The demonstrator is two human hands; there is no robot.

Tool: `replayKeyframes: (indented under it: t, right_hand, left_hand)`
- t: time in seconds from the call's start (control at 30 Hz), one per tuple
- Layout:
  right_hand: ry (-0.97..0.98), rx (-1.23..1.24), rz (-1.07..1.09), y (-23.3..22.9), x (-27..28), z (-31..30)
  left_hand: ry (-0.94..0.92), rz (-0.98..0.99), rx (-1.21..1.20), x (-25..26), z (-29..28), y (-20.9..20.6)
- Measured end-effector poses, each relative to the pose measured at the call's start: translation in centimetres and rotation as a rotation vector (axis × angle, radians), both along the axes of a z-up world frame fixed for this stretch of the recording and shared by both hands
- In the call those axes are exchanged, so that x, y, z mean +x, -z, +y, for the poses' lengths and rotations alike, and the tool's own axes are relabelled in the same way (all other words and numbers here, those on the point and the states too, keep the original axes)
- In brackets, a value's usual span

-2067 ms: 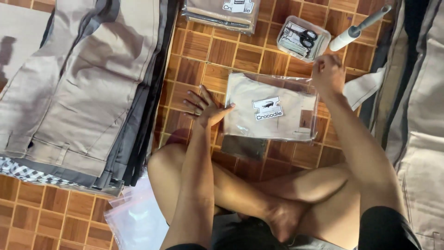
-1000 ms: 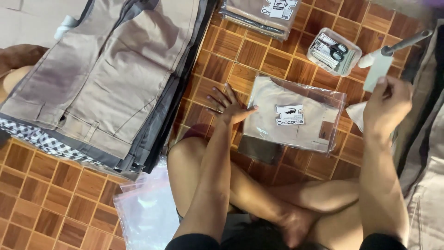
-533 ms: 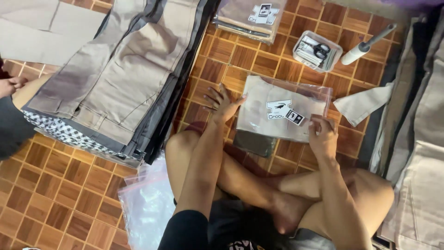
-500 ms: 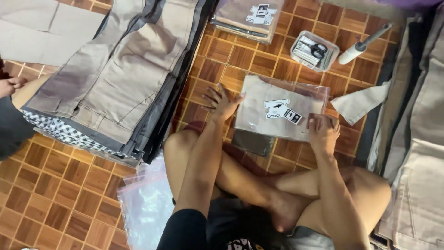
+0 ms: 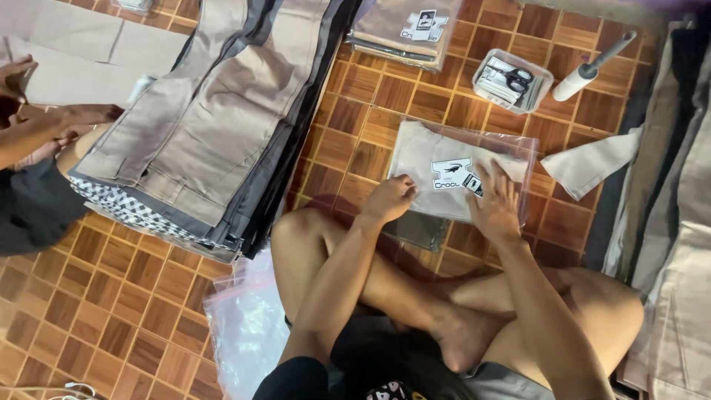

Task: The person puts a folded white garment into a plastic bag, adds a cardboard label and a small card, and then seals the bag while sitting on the floor.

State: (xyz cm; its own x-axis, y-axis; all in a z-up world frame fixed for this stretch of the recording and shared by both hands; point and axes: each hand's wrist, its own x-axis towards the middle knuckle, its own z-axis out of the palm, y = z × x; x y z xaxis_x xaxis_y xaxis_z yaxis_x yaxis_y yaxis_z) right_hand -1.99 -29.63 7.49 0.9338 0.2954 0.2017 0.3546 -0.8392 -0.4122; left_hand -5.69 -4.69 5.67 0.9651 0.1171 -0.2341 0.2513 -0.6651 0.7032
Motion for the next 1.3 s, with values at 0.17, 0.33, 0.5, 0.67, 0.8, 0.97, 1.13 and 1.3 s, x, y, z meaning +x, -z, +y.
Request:
replayKeyframes:
  t: [0.17,0.33,0.5,0.67,0.8,0.97,1.13,1.3]
  right_hand:
    - [-0.273,-0.272,0.304,3.8,0.2,1.8]
    - [-0.259,-0.283,0.273,5.1,0.8,1.1]
    - [-0.251,-0.292,0.35,5.6,0.9,0.9]
    - [-0.295,-0.285,-0.056,8.3,1.6,-0.7]
    - [-0.211,-0.193,0.016,6.6,1.9,-0.1]
    - [-0.126,-0.212,0.29,3.5,2.0,0.8]
    - [-0.106,-0.16,0.371,3.5,2.3,0.7]
    - [-0.103,-0.169,0.388,5.0,1.7,0.6]
  left_hand:
    - [0.206,-0.025,0.163,2.6,-1.5,2.4]
    - [0.194,0.044,0.017,4.4,-2.0,0.8]
    - [0.221,0.064,0.013,4.8,-2.3,0.6]
    - [0.259,0.014,-0.027,4.8,-2.7,0.6]
    - [0.278,-0.096,0.009,5.4,-2.9,3.4]
    - [0.298,-0.14,0.117,5.4,-3.1,4.5]
    - [0.339,-0.07,0.185,4.7,-2.9,2.0]
    - [0.396,0.048,0.202,4.3,-2.3,3.7]
